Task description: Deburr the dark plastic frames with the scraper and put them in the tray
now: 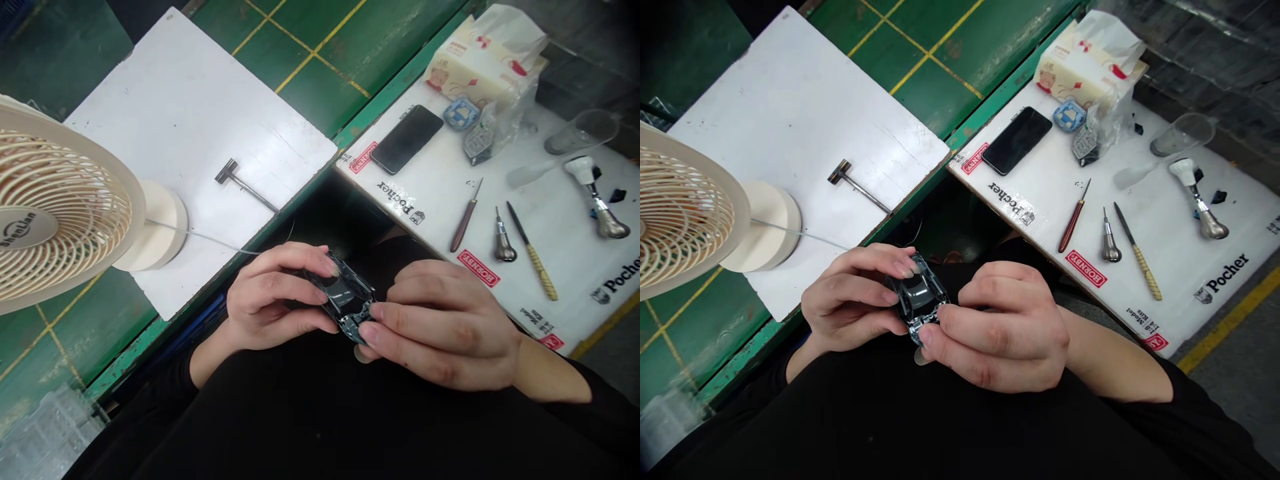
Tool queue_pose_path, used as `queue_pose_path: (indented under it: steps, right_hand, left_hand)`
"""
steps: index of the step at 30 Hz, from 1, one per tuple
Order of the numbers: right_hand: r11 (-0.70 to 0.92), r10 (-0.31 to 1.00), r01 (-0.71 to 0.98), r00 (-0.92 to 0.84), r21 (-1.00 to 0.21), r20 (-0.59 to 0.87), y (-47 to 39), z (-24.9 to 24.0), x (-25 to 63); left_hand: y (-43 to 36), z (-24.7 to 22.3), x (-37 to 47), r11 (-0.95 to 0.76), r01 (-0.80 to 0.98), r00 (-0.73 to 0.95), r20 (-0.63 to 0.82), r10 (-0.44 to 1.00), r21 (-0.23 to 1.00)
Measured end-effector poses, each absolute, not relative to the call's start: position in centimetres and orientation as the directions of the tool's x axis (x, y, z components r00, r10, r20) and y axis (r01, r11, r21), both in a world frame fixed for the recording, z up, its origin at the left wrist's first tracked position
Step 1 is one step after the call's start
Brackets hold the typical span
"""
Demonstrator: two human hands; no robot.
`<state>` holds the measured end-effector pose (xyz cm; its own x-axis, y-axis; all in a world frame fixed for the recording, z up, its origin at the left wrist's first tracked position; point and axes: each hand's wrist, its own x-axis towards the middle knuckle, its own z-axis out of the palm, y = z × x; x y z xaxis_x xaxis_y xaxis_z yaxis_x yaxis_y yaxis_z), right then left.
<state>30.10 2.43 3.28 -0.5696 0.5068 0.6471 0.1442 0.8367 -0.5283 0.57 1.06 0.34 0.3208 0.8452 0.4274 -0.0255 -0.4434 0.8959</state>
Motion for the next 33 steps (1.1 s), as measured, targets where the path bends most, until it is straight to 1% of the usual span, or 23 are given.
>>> queue_pose_path:
  steps: [4, 7, 9, 14, 15, 17, 19, 22, 24, 26, 28, 30, 31, 33]
  right_hand:
    - [0.871, 0.443, 0.156, -0.660, -0.466, 0.607, 2.2, 2.9, 30.6]
    - [0.922, 0.358, 0.138, -0.659, -0.363, 0.661, 2.4, 2.8, 30.7]
    - [0.935, 0.330, 0.129, -0.660, -0.331, 0.675, 2.4, 2.8, 30.6]
    - [0.901, 0.399, 0.132, -0.628, -0.413, 0.668, 2.1, 2.9, 30.2]
    - [0.887, 0.425, 0.134, -0.609, -0.441, 0.670, 2.0, 2.8, 30.1]
    - [0.833, 0.510, 0.138, -0.568, -0.535, 0.647, 1.9, 2.4, 30.0]
    - [0.771, 0.580, 0.124, -0.539, -0.624, 0.610, 1.9, 1.8, 29.8]
    - [0.734, 0.615, 0.077, -0.495, -0.675, 0.613, 1.9, 0.9, 29.4]
    - [0.674, 0.697, 0.103, -0.417, -0.732, 0.583, 1.7, 0.4, 28.9]
    - [0.528, 0.837, 0.180, -0.277, -0.830, 0.473, 1.4, 0.0, 28.2]
    - [0.313, 0.948, 0.199, -0.116, -0.929, 0.295, 1.3, -0.5, 27.3]
    - [0.065, 0.997, 0.095, -0.035, -0.993, 0.062, 1.6, -1.2, 26.6]
    - [-0.056, 0.998, 0.013, -0.035, -0.998, -0.056, 1.9, -1.6, 26.3]
    - [-0.249, 0.968, -0.137, -0.075, -0.959, -0.241, 2.6, -2.2, 25.8]
  left_hand:
    - [1.1, 0.5, 0.8, -0.372, -0.018, 0.306, 0.360, 0.882, 0.928]
    - [1.0, 0.2, 0.7, -0.339, -0.013, 0.294, 0.328, 0.898, 0.941]
    - [0.7, -0.2, 0.6, -0.355, -0.027, 0.289, 0.347, 0.892, 0.935]
    - [0.4, -0.5, 0.4, -0.369, 0.002, 0.305, 0.351, 0.885, 0.929]
    - [0.4, -0.5, 0.4, -0.379, -0.008, 0.317, 0.362, 0.877, 0.925]
    - [0.4, -0.2, 0.5, -0.383, -0.033, 0.341, 0.370, 0.864, 0.923]
    - [0.4, 0.0, 0.6, -0.345, -0.034, 0.359, 0.334, 0.872, 0.938]
    - [0.2, -0.2, 0.9, -0.262, -0.039, 0.355, 0.258, 0.899, 0.964]
    - [0.1, -0.5, 1.1, -0.188, -0.079, 0.334, 0.203, 0.921, 0.979]
    - [0.0, -0.9, 1.4, -0.056, -0.152, 0.313, 0.102, 0.944, 0.987]
    - [0.1, -1.3, 1.7, 0.140, -0.213, 0.329, -0.064, 0.942, 0.967]
    - [0.3, -1.7, 1.8, 0.343, -0.219, 0.387, -0.241, 0.890, 0.914]
    - [0.4, -1.9, 1.9, 0.421, -0.209, 0.415, -0.310, 0.855, 0.883]
    - [0.5, -2.3, 1.9, 0.520, -0.199, 0.444, -0.397, 0.803, 0.831]
